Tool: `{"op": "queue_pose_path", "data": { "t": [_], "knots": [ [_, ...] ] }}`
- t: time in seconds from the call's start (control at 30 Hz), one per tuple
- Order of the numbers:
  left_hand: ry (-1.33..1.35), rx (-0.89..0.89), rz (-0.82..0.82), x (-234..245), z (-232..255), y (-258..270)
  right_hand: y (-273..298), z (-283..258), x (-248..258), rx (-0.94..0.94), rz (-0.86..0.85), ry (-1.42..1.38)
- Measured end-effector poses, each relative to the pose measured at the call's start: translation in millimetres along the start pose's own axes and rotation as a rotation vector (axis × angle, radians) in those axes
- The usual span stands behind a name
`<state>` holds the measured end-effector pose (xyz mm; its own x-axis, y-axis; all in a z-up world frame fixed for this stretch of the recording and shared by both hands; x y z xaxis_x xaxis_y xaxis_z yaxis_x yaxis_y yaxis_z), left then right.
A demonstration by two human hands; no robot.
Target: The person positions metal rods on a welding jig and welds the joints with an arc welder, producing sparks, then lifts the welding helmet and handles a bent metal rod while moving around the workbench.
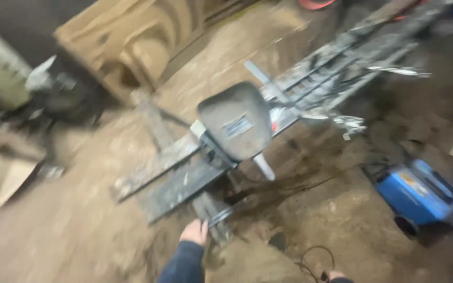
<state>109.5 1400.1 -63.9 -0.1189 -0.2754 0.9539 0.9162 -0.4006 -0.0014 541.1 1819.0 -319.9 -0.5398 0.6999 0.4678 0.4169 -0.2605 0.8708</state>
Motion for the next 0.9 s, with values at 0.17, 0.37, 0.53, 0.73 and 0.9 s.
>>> {"op": "queue_pose_path", "data": {
  "t": [0.17,0.37,0.53,0.73,0.9],
  "knots": [
    [-0.122,-0.002,0.124,21.6,12.7,16.9,-41.9,-15.4,39.4,0.216,0.134,0.05],
    [-0.186,0.027,0.238,46.9,29.8,20.5,18.2,-92.8,99.3,0.311,0.128,0.013],
    [-0.174,0.036,0.239,64.4,33.8,12.3,25.3,-111.6,86.7,0.314,0.15,0.148],
    [-0.188,-0.098,0.289,123.0,70.9,12.4,33.0,-104.6,78.1,0.271,0.086,0.083],
    [-0.207,-0.204,0.359,199.3,142.7,27.1,76.4,-110.3,114.9,0.254,0.214,0.043]
  ]
}}
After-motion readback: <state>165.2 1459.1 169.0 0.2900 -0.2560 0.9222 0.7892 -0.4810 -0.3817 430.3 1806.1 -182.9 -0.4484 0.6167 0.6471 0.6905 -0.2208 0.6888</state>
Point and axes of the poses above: each hand's wrist, its own y-axis away from the middle knuckle, its own x-axis out of the back of the hand, z = x × y, the point moved 6 cm from there along -y, towards the middle knuckle, and after that the axes turned 5 degrees about -y, right-handed, at the moved point
